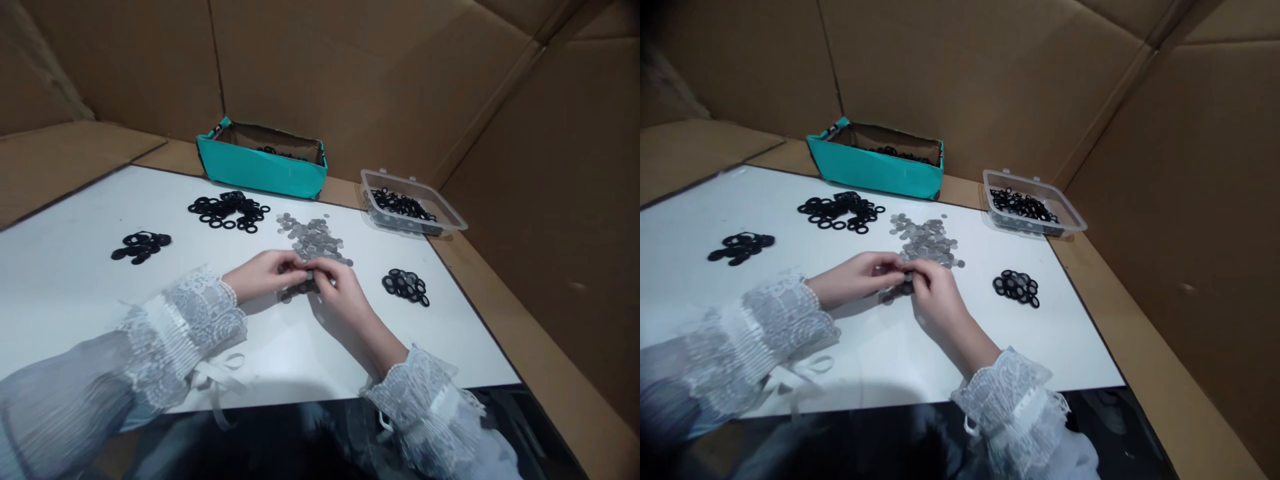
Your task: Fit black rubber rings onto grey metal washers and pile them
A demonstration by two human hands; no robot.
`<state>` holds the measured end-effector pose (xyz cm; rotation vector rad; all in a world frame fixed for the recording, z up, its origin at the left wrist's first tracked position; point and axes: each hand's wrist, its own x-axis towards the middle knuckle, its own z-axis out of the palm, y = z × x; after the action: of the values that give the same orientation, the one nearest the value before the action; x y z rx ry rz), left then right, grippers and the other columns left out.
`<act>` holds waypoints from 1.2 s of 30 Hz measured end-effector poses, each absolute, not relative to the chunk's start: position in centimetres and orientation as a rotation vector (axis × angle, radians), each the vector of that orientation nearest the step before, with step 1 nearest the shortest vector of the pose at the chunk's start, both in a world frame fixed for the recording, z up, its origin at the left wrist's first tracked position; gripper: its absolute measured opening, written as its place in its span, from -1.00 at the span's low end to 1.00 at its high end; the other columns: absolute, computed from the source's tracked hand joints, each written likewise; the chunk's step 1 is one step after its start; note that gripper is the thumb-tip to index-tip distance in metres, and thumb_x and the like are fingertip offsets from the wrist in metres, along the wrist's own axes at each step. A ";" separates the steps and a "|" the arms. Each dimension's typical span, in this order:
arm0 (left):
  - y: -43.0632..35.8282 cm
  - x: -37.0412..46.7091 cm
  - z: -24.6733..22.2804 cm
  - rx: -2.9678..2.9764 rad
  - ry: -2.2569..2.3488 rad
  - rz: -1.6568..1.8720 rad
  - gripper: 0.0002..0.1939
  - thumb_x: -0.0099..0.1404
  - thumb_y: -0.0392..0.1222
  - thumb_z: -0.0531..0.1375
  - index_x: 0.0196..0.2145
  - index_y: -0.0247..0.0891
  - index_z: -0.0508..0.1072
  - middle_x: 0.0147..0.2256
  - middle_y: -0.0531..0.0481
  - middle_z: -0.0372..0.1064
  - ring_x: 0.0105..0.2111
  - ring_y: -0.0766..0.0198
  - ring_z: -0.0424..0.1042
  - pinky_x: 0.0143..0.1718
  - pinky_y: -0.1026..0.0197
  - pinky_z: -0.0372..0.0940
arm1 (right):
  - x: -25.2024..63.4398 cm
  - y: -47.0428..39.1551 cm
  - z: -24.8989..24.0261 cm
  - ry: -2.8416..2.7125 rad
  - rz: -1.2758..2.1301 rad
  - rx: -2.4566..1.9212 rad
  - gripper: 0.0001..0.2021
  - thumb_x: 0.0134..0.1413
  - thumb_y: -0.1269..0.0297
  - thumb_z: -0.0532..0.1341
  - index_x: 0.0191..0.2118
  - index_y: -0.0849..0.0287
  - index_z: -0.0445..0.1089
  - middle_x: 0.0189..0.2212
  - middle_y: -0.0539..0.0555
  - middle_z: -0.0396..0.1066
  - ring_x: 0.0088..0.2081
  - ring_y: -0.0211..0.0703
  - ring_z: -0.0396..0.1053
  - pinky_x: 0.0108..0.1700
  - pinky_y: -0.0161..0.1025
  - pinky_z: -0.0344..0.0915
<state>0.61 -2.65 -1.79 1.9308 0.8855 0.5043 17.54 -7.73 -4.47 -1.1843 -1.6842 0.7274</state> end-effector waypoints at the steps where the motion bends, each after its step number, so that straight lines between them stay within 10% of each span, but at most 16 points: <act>1: -2.0 0.1 -1.7 2.006 0.973 0.622 -0.73 0.16 0.00 0.10 -0.37 -0.27 0.43 -0.42 -0.03 0.42 -0.43 0.23 0.37 -0.40 0.24 0.23 | 18.0 -7.7 -4.2 -1.660 0.646 -1.211 -0.78 0.08 0.42 0.03 -0.29 0.18 0.42 -0.33 0.07 0.44 -0.27 -0.16 0.38 -0.20 -0.24 0.27; 5: 1.2 -3.0 -1.8 2.290 1.593 1.006 -0.74 0.22 -0.07 0.05 -0.36 -0.26 0.45 -0.32 -0.14 0.43 -0.30 0.11 0.38 -0.25 0.18 0.21 | 21.3 -7.7 -3.7 -1.499 0.354 -1.363 -0.83 0.13 0.30 0.05 -0.24 0.19 0.35 -0.37 0.10 0.40 -0.35 -0.14 0.34 -0.27 -0.22 0.24; 16: 4.3 -5.2 -3.8 2.392 2.058 0.395 -0.57 0.32 -0.17 -0.11 -0.05 -0.38 0.43 -0.03 -0.33 0.30 -0.02 -0.13 0.31 -0.13 0.01 0.25 | 30.3 -9.8 -6.9 -1.183 0.201 -1.669 -0.77 -0.06 0.11 0.12 -0.38 0.19 0.28 -0.46 0.11 0.37 -0.40 -0.09 0.33 -0.30 -0.16 0.25; 31: 0.8 -1.9 -0.8 1.753 1.453 1.003 -0.79 0.10 -0.12 0.21 -0.35 -0.29 0.34 -0.47 0.03 0.27 -0.48 0.32 0.20 -0.46 0.28 0.10 | 29.1 -9.8 -5.3 -1.384 -0.122 -1.839 -0.80 0.02 0.26 0.07 -0.30 0.22 0.36 -0.33 0.17 0.34 -0.33 -0.07 0.27 -0.16 -0.07 0.23; 36: -1.6 0.8 -1.5 1.604 1.040 0.823 -0.74 0.07 -0.05 0.22 -0.37 -0.26 0.29 -0.58 0.11 0.25 -0.62 0.39 0.16 -0.61 0.33 0.03 | 22.1 -8.1 -2.6 -1.701 0.418 -1.368 -0.84 0.11 0.21 0.12 -0.26 0.18 0.34 -0.34 0.08 0.40 -0.39 -0.19 0.31 -0.33 -0.24 0.26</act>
<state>0.80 -1.64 -1.54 1.6043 1.0403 0.8231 22.12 -8.06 -2.57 -1.3684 -1.7015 0.4185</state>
